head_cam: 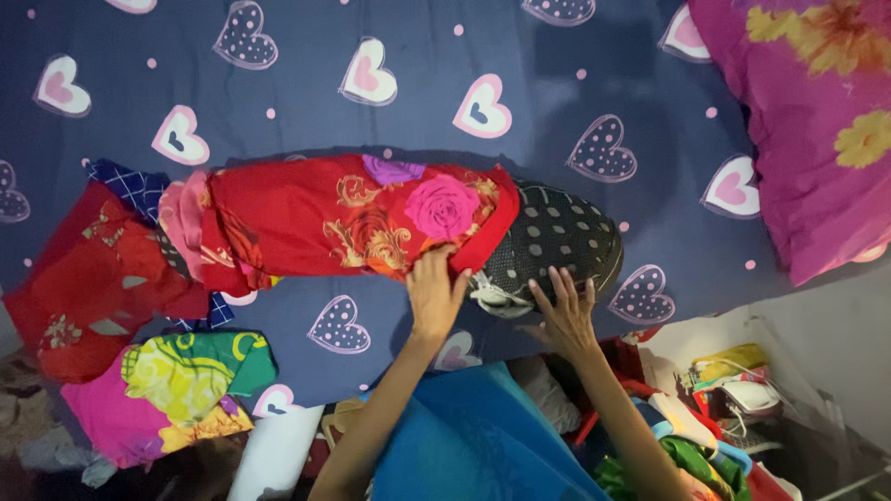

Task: The person rolls a red floral cloth around a dark patterned cylindrical object on a bed, then places a white cylindrical pillow on the bed and wraps a pink floral cloth around it.

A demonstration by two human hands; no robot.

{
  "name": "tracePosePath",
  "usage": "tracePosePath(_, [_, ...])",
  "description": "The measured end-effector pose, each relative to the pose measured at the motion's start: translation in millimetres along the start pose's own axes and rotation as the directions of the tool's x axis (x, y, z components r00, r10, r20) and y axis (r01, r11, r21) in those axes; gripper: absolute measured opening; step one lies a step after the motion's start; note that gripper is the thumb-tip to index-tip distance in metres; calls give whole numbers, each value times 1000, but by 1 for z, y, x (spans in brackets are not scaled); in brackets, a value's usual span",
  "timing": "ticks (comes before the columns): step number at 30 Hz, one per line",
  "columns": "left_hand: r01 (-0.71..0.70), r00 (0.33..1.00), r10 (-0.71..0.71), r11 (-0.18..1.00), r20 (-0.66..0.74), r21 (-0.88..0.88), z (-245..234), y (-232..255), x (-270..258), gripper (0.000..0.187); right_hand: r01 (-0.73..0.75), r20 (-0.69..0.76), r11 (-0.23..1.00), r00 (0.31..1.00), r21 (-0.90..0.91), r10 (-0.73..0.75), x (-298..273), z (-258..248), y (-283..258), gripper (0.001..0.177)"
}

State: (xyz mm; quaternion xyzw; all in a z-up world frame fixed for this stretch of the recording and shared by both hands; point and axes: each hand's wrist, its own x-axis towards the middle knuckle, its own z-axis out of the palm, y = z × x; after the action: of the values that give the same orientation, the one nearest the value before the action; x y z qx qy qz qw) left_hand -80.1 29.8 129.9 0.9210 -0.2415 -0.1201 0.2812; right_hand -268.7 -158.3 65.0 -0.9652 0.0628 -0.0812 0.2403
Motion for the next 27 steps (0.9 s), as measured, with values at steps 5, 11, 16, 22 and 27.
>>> tracePosePath(5, [-27, 989, 39, 996, 145, -82, 17, -8, 22, 35, -54, 198, 896, 968, -440, 155, 51, 25, 52, 86])
tracePosePath(11, [-219, 962, 193, 968, -195, -124, 9, 19, 82, 37, -445, -225, 892, 880, -83, 418, 141, 1, 85, 69])
tracePosePath(16, [178, 984, -163, 933, 74, -312, 14, 10, 101, 40, -362, -141, 917, 929, -167, 341, 169, 19, 62, 61])
tracePosePath(22, [119, 959, -132, 991, -250, -66, 35, -15, 119, 52, -387, -66, 911, 922, -141, 381, 185, 31, 81, 66])
tracePosePath(27, [152, 962, -132, 986, -239, 68, 52, -32, 149, 50, -396, -63, 904, 918, -164, 391, 216, 43, 103, 66])
